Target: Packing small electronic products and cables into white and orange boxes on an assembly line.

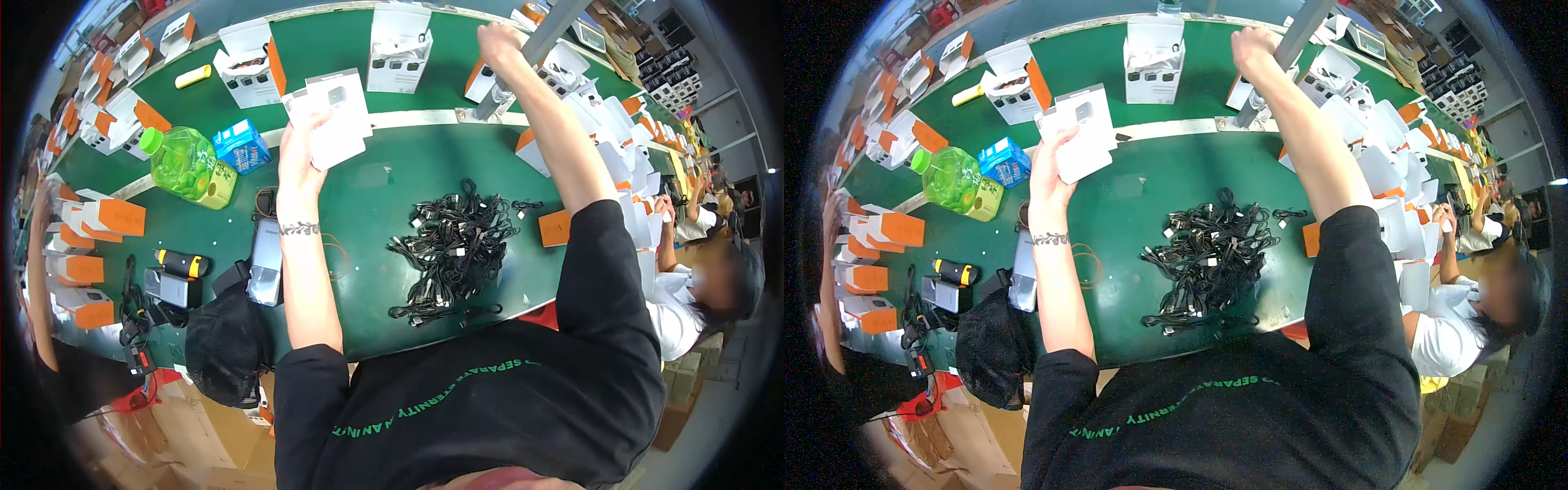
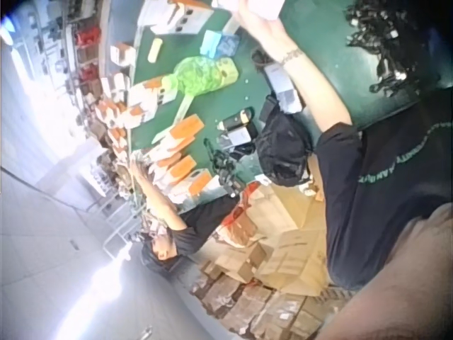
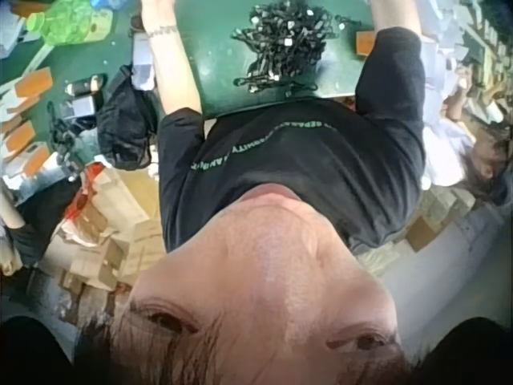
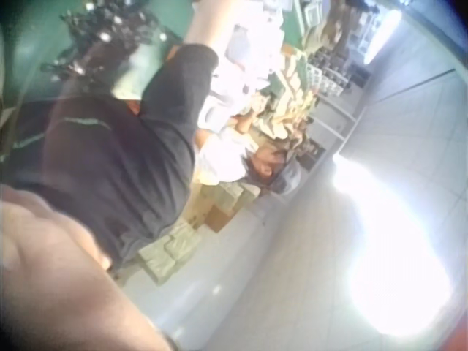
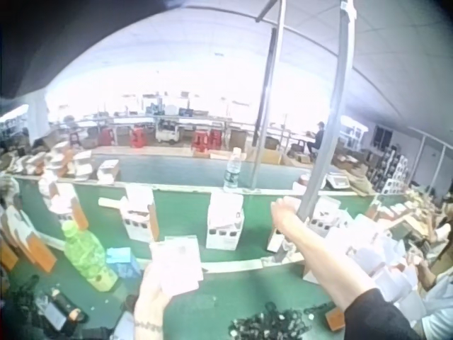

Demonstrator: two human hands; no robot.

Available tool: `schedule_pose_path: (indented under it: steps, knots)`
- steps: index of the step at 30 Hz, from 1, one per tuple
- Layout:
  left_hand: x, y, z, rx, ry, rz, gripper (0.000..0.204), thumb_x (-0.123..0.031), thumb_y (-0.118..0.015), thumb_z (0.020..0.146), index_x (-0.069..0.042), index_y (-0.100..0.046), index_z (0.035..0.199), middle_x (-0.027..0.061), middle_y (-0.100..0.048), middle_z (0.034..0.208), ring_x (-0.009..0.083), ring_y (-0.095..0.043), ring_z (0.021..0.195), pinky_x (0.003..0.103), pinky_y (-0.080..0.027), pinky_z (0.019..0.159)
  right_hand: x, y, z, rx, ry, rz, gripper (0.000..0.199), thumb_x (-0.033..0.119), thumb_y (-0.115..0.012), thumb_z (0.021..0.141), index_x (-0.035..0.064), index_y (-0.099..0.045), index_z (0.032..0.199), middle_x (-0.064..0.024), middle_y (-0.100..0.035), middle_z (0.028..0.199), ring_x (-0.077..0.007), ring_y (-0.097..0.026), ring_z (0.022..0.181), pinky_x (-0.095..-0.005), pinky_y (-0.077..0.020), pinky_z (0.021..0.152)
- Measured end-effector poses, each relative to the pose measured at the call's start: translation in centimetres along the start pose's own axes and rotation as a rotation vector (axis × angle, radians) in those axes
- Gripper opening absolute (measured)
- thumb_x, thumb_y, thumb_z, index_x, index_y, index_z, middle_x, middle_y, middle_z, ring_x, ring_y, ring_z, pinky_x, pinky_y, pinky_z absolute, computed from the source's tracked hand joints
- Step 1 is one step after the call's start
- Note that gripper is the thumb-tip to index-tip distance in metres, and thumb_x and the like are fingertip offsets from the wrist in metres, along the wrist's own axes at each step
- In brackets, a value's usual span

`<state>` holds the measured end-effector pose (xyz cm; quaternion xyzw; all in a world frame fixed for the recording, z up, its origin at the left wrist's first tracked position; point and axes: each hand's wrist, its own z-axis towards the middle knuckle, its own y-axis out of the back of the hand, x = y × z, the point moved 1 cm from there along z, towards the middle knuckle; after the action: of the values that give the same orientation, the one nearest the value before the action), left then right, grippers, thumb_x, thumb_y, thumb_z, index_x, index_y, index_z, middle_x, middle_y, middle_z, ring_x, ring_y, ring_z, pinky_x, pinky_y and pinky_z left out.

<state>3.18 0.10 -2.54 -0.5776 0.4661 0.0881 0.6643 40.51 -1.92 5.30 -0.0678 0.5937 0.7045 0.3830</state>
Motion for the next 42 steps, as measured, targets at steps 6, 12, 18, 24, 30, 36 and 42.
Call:
schedule_pose_path:
  steps: [6, 12, 18, 24, 30, 36, 42]
  knots:
    - [0.4, -0.1, 0.5, -0.006, 0.003, -0.024, 0.042, -0.007, -0.065, 0.084, 0.001, -0.053, 0.124, 0.0106, -0.062, 0.113, 0.022, -0.065, 0.102, 0.035, -0.058, 0.083, -0.2, 0.7, 0.4, 0.043, -0.068, 0.057, 0.016, 0.01, -0.071, 0.075, 0.0107, -0.077, 0.09, -0.0151, -0.073, 0.099, -0.0263, -0.073, 0.089, -0.0367, -0.0596, 0.064]
    - [-0.2, 1.8, 0.7, 0.028, -0.011, -0.079, 0.042, -0.004, -0.062, 0.087, 0.003, -0.05, 0.127, 0.0148, -0.062, 0.118, 0.0285, -0.064, 0.107, 0.043, -0.057, 0.09, 2.8, 9.1, -7.4, -0.17, 0.191, 0.258, 0.017, 0.008, -0.065, 0.079, 0.0037, -0.075, 0.093, -0.0142, -0.072, 0.093, -0.0334, -0.071, 0.083, -0.0446, -0.0582, 0.073]
    - [-0.9, 1.5, 1.5, 0.011, -0.005, -0.127, 0.043, 0.0, -0.061, 0.086, 0.003, -0.05, 0.128, 0.0146, -0.062, 0.12, 0.0273, -0.065, 0.106, 0.04, -0.057, 0.09, -13.8, 17.4, -16.1, 0.039, -0.1, 0.463, 0.015, 0.01, -0.062, 0.085, 0.0039, -0.073, 0.093, -0.0174, -0.071, 0.089, -0.0285, -0.07, 0.084, -0.0392, -0.0559, 0.076]
    - [-1.0, 1.9, 1.3, 0.022, 0.026, -0.082, 0.04, 0.0, -0.059, 0.087, 0.005, -0.051, 0.126, 0.0154, -0.063, 0.117, 0.0286, -0.066, 0.104, 0.041, -0.057, 0.091, -15.3, 0.5, -3.6, -0.002, 0.158, 0.638, 0.021, 0.022, -0.067, 0.082, 0.0094, -0.075, 0.096, -0.0137, -0.072, 0.086, -0.0292, -0.07, 0.082, -0.0409, -0.0556, 0.074]
    - [-1.1, 1.5, 0.6, -0.083, -0.071, 0.075, 0.049, -0.001, -0.061, 0.086, 0.002, -0.046, 0.133, 0.0151, -0.059, 0.127, 0.029, -0.062, 0.112, 0.041, -0.054, 0.093, -10.1, 0.5, -2.5, -0.019, 0.161, 0.402, 0.02, 0.021, -0.067, 0.078, 0.0073, -0.068, 0.093, -0.0147, -0.069, 0.088, -0.0343, -0.069, 0.083, -0.0452, -0.0563, 0.073]
    - [-0.8, 2.7, 0.5, -0.118, -0.012, 0.146, 0.048, -0.004, -0.062, 0.087, 0.0, -0.048, 0.132, 0.0127, -0.061, 0.122, 0.0274, -0.063, 0.109, 0.041, -0.055, 0.091, -11.0, -2.7, -0.1, -0.354, 0.354, 0.683, 0.023, 0.011, -0.06, 0.084, 0.003, -0.061, 0.105, -0.0205, -0.06, 0.116, -0.0378, -0.068, 0.088, -0.0472, -0.0577, 0.073]
    - [-0.7, 2.4, 0.9, -0.156, 0.006, 0.172, 0.047, -0.004, -0.063, 0.086, 0.0, -0.05, 0.13, 0.0123, -0.061, 0.12, 0.0274, -0.063, 0.108, 0.041, -0.054, 0.091, -14.1, -6.4, 4.8, 0.211, 0.105, 0.659, 0.051, 0.018, -0.072, 0.071, 0.0157, -0.067, 0.122, -0.0145, -0.069, 0.114, -0.0318, -0.068, 0.1, -0.0418, -0.0551, 0.088]
